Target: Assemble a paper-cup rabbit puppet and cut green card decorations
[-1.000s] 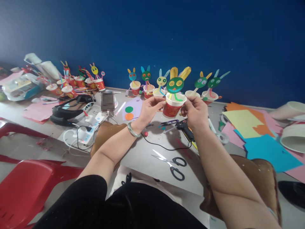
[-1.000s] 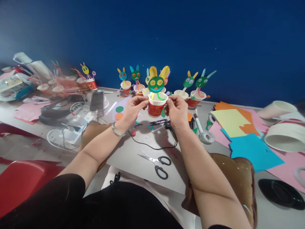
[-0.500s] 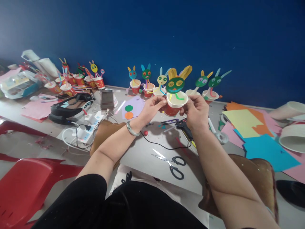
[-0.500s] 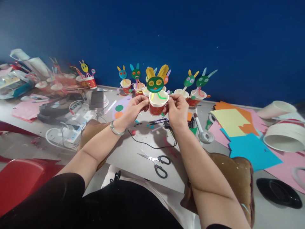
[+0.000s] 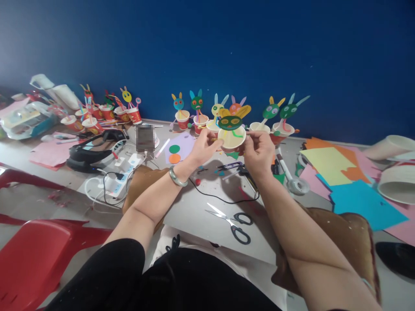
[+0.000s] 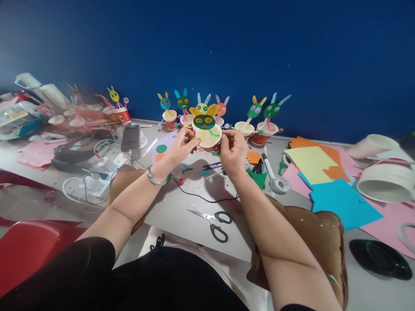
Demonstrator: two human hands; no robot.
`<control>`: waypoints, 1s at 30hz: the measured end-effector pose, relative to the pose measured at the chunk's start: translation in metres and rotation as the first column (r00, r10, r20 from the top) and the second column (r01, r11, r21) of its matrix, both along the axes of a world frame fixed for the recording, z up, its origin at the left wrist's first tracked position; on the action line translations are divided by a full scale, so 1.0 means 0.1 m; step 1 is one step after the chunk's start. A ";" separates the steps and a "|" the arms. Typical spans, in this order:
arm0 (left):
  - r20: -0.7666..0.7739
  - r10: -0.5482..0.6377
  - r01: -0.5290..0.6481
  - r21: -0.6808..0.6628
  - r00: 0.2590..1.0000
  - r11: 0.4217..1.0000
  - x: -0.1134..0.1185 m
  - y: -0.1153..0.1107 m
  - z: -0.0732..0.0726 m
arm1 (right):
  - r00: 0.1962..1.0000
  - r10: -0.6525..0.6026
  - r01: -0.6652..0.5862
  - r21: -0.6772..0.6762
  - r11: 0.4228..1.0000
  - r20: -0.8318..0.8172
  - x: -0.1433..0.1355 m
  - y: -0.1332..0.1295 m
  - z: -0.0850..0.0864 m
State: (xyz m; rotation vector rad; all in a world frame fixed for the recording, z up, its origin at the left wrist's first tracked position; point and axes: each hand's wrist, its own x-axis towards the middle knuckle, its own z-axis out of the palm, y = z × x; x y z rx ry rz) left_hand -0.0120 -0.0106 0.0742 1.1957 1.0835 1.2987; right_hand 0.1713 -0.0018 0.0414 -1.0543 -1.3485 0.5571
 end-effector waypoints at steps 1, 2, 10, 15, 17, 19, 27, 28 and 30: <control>-0.015 0.021 -0.021 0.002 1.000 1.000 0.01 0.00 0.01 | 1.000 0.000 0.000 -0.003 1.000 -0.002 0.00 0.00 -0.01; -0.027 0.038 -0.038 0.003 0.999 0.999 0.01 -0.01 0.01 | 1.000 0.003 -0.003 -0.005 1.000 -0.005 0.00 0.01 -0.02; 0.077 0.015 -0.007 -0.105 0.997 0.994 -0.01 0.02 0.01 | 0.998 0.059 -0.060 -0.013 0.998 -0.028 -0.03 0.00 -0.04; 0.152 0.011 -0.008 -0.021 0.988 1.000 0.00 0.05 -0.02 | 0.997 0.072 -0.073 -0.046 0.996 -0.042 -0.02 0.00 -0.01; 0.137 0.002 -0.007 0.034 0.991 0.999 0.02 0.05 -0.05 | 0.996 0.069 -0.072 -0.053 0.996 -0.055 -0.01 0.01 -0.01; 0.125 -0.016 0.006 0.081 0.992 0.997 0.03 0.05 -0.07 | 0.996 0.065 -0.068 -0.050 0.996 -0.064 0.00 0.02 -0.02; 0.170 -0.026 0.005 0.124 0.985 0.992 0.02 0.00 -0.08 | 0.993 0.087 -0.089 -0.024 0.996 -0.081 -0.01 0.01 0.01; 0.168 -0.027 0.006 0.125 0.985 0.992 0.02 -0.01 -0.07 | 0.993 0.089 -0.092 -0.023 0.996 -0.080 -0.01 0.00 0.02; 0.156 -0.026 0.006 0.125 0.987 0.992 0.02 -0.01 -0.07 | 0.993 0.088 -0.090 -0.025 0.996 -0.078 -0.02 -0.02 0.04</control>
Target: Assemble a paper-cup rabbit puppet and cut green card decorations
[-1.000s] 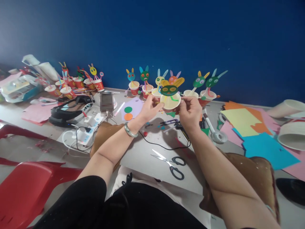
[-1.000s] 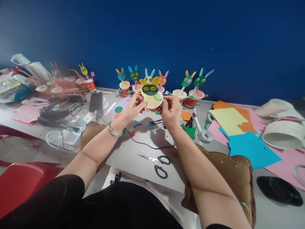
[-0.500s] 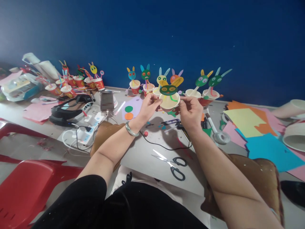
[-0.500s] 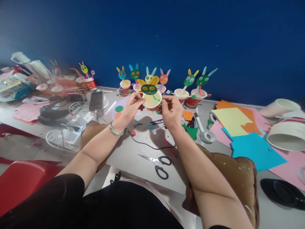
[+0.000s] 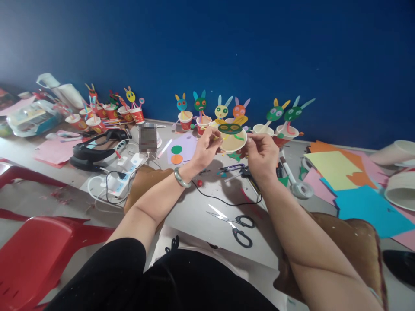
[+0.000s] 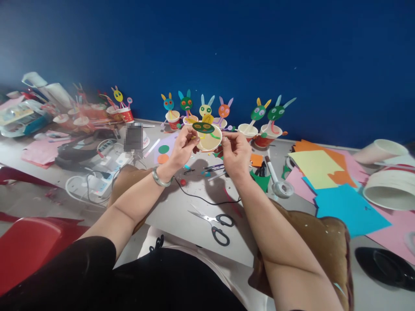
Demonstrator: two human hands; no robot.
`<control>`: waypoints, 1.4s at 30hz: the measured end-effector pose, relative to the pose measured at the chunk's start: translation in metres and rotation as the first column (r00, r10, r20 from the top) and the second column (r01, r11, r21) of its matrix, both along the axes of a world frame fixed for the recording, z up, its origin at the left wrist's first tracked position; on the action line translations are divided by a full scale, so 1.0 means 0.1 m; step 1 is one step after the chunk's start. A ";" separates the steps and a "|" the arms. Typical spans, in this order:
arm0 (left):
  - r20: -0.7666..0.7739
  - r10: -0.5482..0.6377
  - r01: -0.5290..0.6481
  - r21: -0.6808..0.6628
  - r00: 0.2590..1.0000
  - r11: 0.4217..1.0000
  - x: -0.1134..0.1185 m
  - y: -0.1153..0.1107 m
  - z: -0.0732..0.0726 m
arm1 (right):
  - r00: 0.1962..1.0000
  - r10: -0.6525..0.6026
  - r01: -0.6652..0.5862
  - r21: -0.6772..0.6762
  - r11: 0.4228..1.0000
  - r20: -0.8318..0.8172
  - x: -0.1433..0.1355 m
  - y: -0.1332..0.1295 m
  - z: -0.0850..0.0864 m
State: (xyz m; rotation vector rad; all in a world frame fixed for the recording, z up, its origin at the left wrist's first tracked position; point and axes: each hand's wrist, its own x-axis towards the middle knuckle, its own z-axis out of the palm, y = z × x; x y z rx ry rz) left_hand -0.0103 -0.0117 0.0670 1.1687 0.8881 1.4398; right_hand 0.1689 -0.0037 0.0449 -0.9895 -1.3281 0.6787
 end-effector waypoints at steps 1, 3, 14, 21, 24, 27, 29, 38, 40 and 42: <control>-0.009 0.004 -0.004 0.001 1.000 1.000 0.00 0.00 0.00 | 1.000 -0.002 0.002 -0.002 1.000 0.002 -0.01 -0.01 0.01; -0.027 0.021 -0.020 0.007 0.999 1.000 0.00 0.01 0.00 | 1.000 -0.008 0.008 -0.003 1.000 0.008 -0.02 -0.02 0.02; -0.298 0.009 -0.006 0.012 0.954 1.000 -0.09 0.12 -0.01 | 0.995 -0.069 0.068 0.016 0.998 0.068 -0.03 -0.04 -0.06; -0.557 0.038 0.025 0.106 0.830 0.994 -0.17 0.16 -0.04 | 0.983 -0.103 0.088 0.105 0.991 0.151 -0.07 -0.07 -0.05; -0.638 0.056 0.033 0.127 0.768 0.991 -0.18 0.15 -0.04 | 0.986 -0.084 0.067 0.115 0.991 0.145 -0.06 -0.04 -0.06; -0.681 0.064 0.055 0.151 0.730 0.987 -0.18 0.14 -0.03 | 0.987 -0.064 0.048 0.108 0.993 0.146 -0.04 -0.01 -0.08; -0.684 0.056 0.065 0.149 0.727 0.987 -0.19 0.14 -0.03 | 0.989 -0.052 0.039 0.096 0.995 0.138 -0.04 0.00 -0.10; -0.686 0.137 0.035 0.231 0.715 0.972 -0.21 0.18 -0.05 | 0.996 0.001 -0.006 0.056 0.998 0.090 -0.05 0.04 -0.14; -0.691 0.145 0.028 0.233 0.708 0.972 -0.21 0.19 -0.06 | 0.997 0.009 -0.014 0.058 0.998 0.081 -0.05 0.04 -0.14; -0.697 0.150 0.023 0.233 0.701 0.972 -0.22 0.20 -0.07 | 0.997 0.008 -0.013 0.063 0.998 0.077 -0.05 0.03 -0.15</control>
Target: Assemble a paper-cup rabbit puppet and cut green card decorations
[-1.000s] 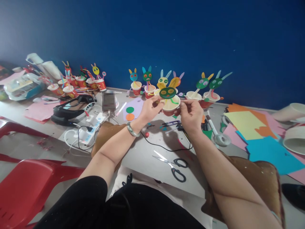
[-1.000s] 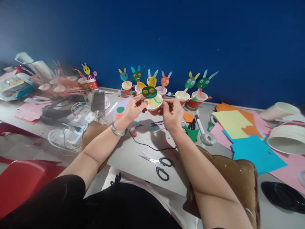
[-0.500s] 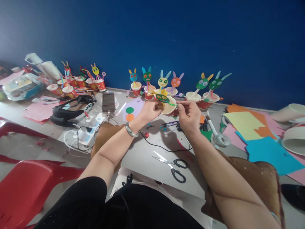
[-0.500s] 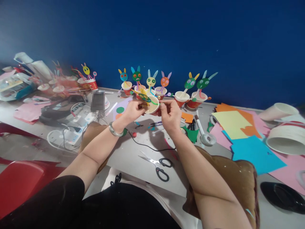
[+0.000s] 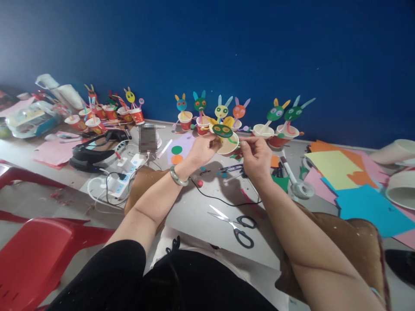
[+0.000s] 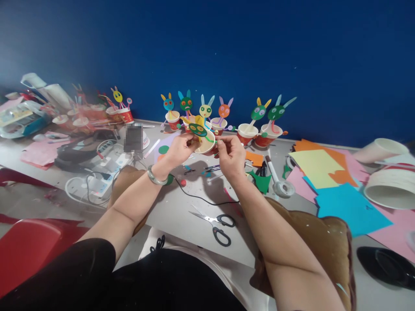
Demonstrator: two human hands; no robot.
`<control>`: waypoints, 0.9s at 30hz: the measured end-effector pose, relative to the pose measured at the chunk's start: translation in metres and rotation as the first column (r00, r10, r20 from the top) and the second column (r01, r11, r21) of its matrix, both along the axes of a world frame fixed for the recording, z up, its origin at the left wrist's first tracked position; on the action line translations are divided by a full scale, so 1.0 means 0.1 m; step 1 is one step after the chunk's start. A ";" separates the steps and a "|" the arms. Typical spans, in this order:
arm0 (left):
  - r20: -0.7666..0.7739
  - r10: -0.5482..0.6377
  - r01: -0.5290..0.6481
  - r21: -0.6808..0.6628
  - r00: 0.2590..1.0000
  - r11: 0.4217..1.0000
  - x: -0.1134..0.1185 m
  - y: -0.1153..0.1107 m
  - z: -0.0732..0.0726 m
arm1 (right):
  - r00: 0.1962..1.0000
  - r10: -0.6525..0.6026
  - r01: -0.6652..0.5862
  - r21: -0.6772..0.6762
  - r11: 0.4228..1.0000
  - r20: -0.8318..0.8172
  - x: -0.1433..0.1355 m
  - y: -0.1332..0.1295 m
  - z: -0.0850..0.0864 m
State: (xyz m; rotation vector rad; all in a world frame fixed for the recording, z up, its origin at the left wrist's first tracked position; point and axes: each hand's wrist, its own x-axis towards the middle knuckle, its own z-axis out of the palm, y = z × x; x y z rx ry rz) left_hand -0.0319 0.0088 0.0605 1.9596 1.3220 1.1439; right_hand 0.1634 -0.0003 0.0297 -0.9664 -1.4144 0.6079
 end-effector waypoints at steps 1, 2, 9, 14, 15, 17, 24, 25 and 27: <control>-0.004 0.002 -0.002 0.000 1.000 1.000 0.00 0.00 0.00 | 1.000 -0.001 0.001 0.002 1.000 -0.001 0.00 0.00 -0.01; -0.007 0.003 -0.003 -0.001 1.000 1.000 0.00 0.00 0.00 | 1.000 0.000 0.000 0.002 1.000 -0.001 0.00 0.00 -0.01; -0.028 -0.003 0.003 0.000 1.000 1.000 0.00 0.00 0.00 | 1.000 0.013 -0.013 0.002 1.000 0.006 0.03 0.02 -0.05; -0.031 0.016 -0.016 0.008 0.999 1.000 -0.02 0.00 0.00 | 0.999 0.022 -0.023 0.015 1.000 0.028 0.03 0.02 -0.05; -0.023 0.014 -0.014 0.018 1.000 1.000 -0.02 0.00 0.00 | 0.999 0.023 -0.024 0.020 1.000 0.028 0.02 0.02 -0.05; -0.008 0.007 -0.007 0.032 1.000 0.999 -0.03 0.00 0.00 | 0.999 0.026 -0.026 0.027 0.999 0.027 0.02 0.01 -0.04; 0.035 -0.006 0.004 0.056 0.999 0.998 0.00 -0.03 0.04 | 1.000 -0.001 0.001 0.044 0.999 0.018 0.00 -0.01 -0.01; 0.031 -0.014 0.012 0.067 0.999 0.998 0.00 -0.04 0.05 | 1.000 -0.005 0.005 0.041 0.999 0.009 0.01 -0.01 -0.01; 0.014 -0.037 0.036 0.084 0.999 0.996 -0.01 -0.05 0.07 | 1.000 -0.009 0.010 0.026 1.000 -0.013 0.01 -0.01 -0.01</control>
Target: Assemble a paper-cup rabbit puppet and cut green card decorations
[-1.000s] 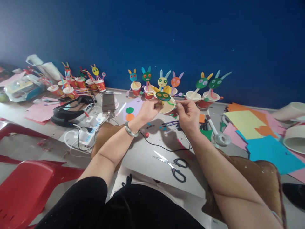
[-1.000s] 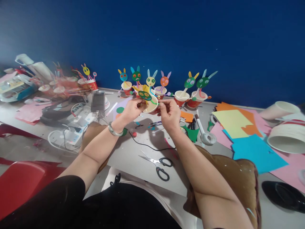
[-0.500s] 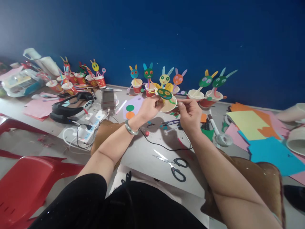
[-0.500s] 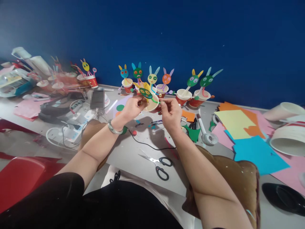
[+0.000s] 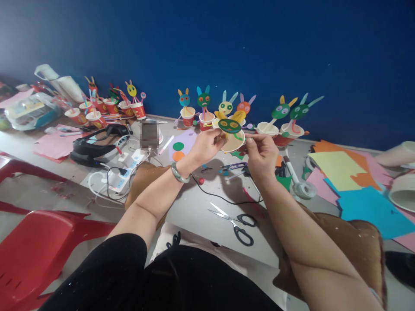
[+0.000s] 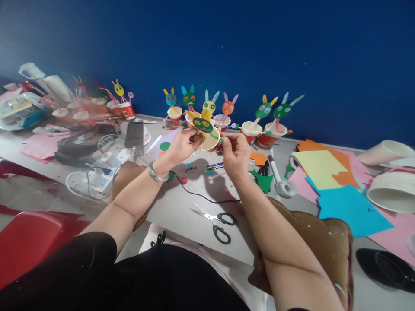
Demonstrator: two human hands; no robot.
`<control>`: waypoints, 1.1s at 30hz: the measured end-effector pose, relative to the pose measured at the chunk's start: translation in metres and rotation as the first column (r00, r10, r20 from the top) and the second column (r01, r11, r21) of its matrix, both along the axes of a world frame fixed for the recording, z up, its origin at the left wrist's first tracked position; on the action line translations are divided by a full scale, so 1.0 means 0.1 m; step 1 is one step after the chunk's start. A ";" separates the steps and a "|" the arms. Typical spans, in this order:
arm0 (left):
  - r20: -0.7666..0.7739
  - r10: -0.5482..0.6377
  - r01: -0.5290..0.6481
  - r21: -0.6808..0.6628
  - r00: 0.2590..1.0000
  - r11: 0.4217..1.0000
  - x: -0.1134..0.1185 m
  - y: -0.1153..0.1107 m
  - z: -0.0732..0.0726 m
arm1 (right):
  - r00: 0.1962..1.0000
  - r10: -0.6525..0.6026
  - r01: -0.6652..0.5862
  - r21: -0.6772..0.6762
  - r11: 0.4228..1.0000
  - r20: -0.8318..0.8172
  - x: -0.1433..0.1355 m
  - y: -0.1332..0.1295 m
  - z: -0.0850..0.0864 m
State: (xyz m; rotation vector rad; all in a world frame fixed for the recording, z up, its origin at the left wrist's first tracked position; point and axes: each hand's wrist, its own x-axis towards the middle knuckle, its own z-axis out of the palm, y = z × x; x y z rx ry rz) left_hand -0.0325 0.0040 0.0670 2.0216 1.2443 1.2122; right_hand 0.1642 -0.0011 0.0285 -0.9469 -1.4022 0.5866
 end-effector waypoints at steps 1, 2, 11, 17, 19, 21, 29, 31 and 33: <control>-0.014 -0.013 0.013 0.006 1.000 1.000 -0.01 0.00 0.01 | 1.000 -0.003 0.003 -0.010 1.000 -0.012 0.00 0.00 0.00; -0.031 -0.027 0.028 0.012 0.999 1.000 -0.02 -0.01 0.02 | 1.000 -0.006 0.006 -0.020 1.000 -0.021 0.00 0.01 0.00; -0.169 -0.035 0.044 0.045 0.985 0.998 -0.10 0.00 0.07 | 0.998 0.030 -0.032 -0.035 0.999 -0.048 -0.02 0.01 -0.02; -0.209 0.025 -0.020 0.024 0.978 1.000 -0.08 -0.01 0.09 | 1.000 0.001 -0.002 -0.009 1.000 -0.023 -0.04 -0.01 -0.02; -0.199 0.038 -0.034 0.022 0.979 0.999 -0.07 0.00 0.09 | 1.000 -0.005 0.005 -0.008 1.000 -0.020 -0.03 -0.01 -0.01; -0.181 0.043 -0.041 0.018 0.983 0.999 -0.06 0.00 0.07 | 1.000 -0.019 0.019 -0.015 1.000 -0.014 -0.03 -0.01 0.01; -0.140 0.053 -0.054 -0.001 0.989 0.999 -0.04 0.00 0.05 | 0.999 0.023 -0.024 -0.025 0.999 -0.028 -0.02 0.02 0.01; -0.130 0.051 -0.052 -0.002 0.990 0.999 -0.04 -0.01 0.05 | 0.999 0.022 -0.023 -0.026 0.999 -0.025 -0.03 0.02 0.00; -0.126 0.052 -0.052 -0.004 0.991 0.999 -0.04 -0.01 0.05 | 1.000 0.015 -0.016 -0.029 0.999 -0.016 -0.03 0.01 0.01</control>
